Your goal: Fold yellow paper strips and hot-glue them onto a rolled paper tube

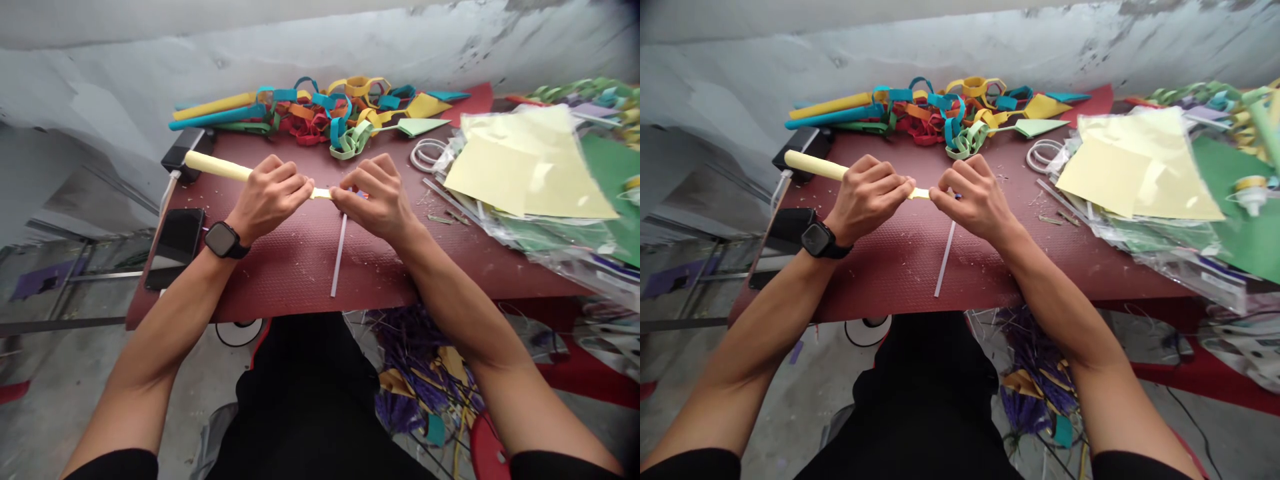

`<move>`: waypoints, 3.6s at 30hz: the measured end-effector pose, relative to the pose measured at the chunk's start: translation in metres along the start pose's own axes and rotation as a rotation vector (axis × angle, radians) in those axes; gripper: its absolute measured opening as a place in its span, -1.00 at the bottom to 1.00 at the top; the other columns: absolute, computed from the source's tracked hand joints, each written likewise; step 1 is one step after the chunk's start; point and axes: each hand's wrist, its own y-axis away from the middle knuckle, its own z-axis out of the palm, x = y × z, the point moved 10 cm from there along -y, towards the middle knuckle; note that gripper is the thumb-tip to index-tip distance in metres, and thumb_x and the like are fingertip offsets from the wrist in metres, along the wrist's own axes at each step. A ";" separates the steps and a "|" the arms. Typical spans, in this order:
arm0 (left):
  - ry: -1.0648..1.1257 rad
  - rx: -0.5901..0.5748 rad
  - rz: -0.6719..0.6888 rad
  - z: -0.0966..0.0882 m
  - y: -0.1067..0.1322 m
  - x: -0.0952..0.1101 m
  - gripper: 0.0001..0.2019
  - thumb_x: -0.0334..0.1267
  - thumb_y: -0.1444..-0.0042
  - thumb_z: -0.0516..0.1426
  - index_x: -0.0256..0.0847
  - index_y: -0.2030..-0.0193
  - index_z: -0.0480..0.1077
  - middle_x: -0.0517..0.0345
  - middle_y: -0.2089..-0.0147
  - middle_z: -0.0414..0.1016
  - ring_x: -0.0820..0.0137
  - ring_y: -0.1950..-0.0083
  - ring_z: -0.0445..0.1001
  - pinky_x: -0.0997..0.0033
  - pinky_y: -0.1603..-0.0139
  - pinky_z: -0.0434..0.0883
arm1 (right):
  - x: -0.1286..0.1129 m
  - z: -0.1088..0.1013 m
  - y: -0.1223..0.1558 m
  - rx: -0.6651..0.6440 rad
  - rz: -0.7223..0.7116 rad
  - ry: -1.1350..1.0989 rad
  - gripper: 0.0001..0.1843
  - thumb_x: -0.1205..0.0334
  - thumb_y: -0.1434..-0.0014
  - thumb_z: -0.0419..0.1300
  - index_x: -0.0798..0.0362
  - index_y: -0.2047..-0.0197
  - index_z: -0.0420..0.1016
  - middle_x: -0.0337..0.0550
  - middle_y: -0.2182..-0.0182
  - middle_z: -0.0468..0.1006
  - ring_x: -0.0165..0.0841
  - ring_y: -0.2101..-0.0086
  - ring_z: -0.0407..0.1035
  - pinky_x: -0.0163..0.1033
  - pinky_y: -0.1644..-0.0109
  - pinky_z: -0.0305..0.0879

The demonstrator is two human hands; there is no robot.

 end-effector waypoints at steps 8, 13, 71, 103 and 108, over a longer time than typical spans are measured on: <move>-0.113 -0.006 -0.002 0.004 0.000 -0.007 -0.63 -0.16 -0.64 -0.02 -0.25 -0.18 0.60 -0.07 0.12 0.67 0.14 0.01 0.59 0.01 -0.06 0.48 | 0.031 -0.010 0.003 0.122 0.159 0.115 -0.74 -0.06 -0.58 0.15 -0.17 0.05 0.61 -0.14 0.22 0.59 -0.08 0.05 0.47 0.33 -0.30 0.22; -0.158 -0.011 -0.023 0.008 0.005 -0.023 -0.63 -0.13 -0.62 0.04 -0.25 0.01 0.64 -0.06 0.23 0.64 0.16 0.11 0.55 0.14 0.11 0.39 | 0.066 -0.040 0.014 0.324 0.341 0.167 -0.69 -0.02 -0.60 0.08 -0.09 0.07 0.57 0.00 0.23 0.59 -0.01 0.05 0.43 0.33 -0.27 0.17; 0.332 0.024 -0.078 0.001 0.001 -0.008 -0.59 0.00 -0.64 -0.04 -0.15 -0.28 0.51 -0.13 -0.05 0.64 0.16 -0.09 0.61 0.08 -0.14 0.56 | 0.068 0.016 0.008 0.327 0.436 -0.917 -0.20 -0.60 -0.10 0.37 -0.37 -0.25 0.51 -0.18 0.22 0.56 -0.19 0.33 0.38 0.08 0.19 0.38; 0.037 0.081 -0.102 0.005 -0.006 0.012 -0.63 -0.13 -0.66 -0.06 -0.19 0.00 0.53 -0.06 0.09 0.65 0.20 0.03 0.64 0.15 0.03 0.53 | 0.048 0.030 0.007 0.226 0.387 -1.020 -0.29 -0.58 -0.33 0.15 -0.36 -0.32 0.56 -0.19 0.20 0.75 -0.29 0.54 0.25 -0.02 0.43 0.32; 0.067 0.064 -0.106 0.003 -0.005 0.008 -0.60 -0.15 -0.67 -0.09 -0.21 0.02 0.54 -0.08 0.12 0.65 0.20 0.07 0.64 0.16 0.07 0.50 | 0.046 0.026 0.003 0.296 0.374 -1.224 -0.54 -0.39 -0.44 0.18 -0.37 -0.14 0.69 -0.25 0.36 0.70 -0.32 0.56 0.22 -0.10 0.49 0.26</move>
